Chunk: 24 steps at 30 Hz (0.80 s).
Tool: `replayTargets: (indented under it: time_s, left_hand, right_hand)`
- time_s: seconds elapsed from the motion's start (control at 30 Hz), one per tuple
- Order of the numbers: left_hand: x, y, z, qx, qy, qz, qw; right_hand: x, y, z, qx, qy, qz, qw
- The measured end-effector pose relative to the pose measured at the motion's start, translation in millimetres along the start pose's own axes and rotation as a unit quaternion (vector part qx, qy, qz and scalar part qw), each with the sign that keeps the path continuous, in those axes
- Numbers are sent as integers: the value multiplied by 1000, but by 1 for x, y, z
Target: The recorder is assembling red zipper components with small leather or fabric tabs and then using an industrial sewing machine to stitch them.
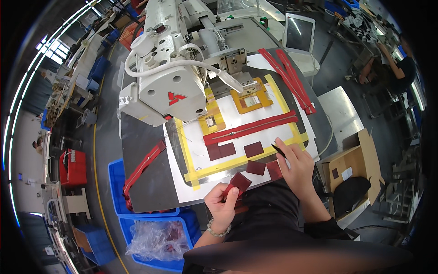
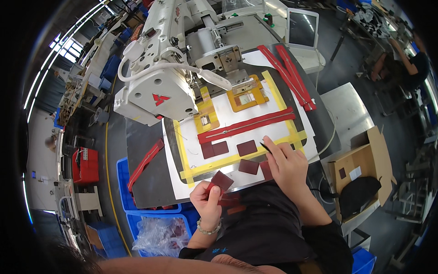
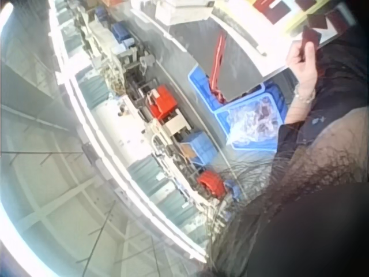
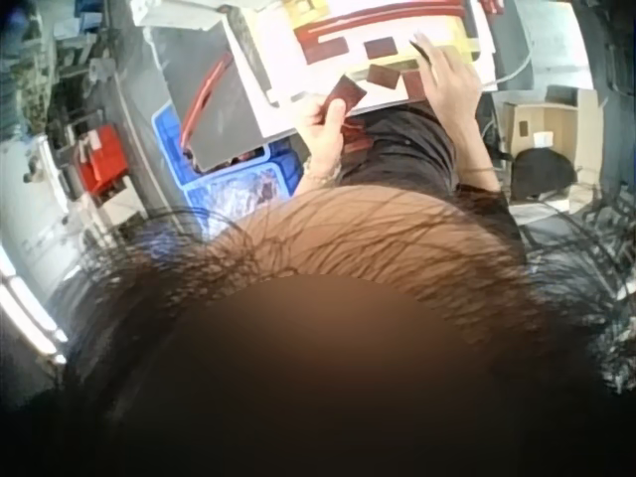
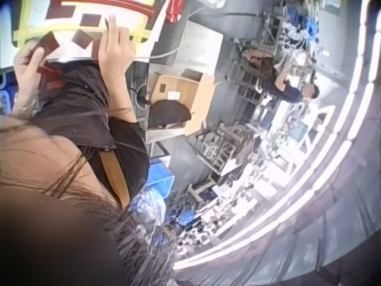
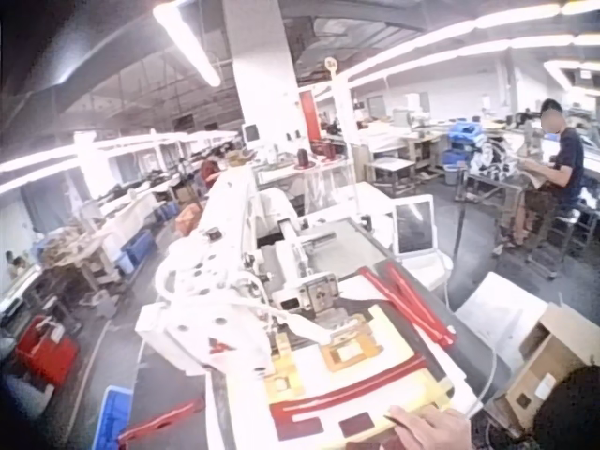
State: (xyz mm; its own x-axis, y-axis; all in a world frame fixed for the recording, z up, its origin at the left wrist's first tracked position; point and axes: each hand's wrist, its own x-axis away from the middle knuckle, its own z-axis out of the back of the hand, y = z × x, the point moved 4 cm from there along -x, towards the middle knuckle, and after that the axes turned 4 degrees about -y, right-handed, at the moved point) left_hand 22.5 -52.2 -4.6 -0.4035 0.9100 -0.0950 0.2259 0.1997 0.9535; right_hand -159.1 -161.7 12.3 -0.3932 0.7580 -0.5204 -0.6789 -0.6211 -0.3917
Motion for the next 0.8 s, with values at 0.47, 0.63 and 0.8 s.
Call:
replayTargets:
  time_s: [0.47, 0.63, 0.8]
  left_hand:
    - [-11, 25, -10, -534, -17, -334, 777]
    - [-8, 22, -22, -523, -50, -352, 775]
    - [-8, 22, -13, -468, -54, -284, 835]
  right_hand:
    - [14, -57, -32, -611, -235, -99, 750]
    - [22, -68, -64, -744, -234, -227, 584]
    - [20, -68, -63, -803, -264, -292, 447]
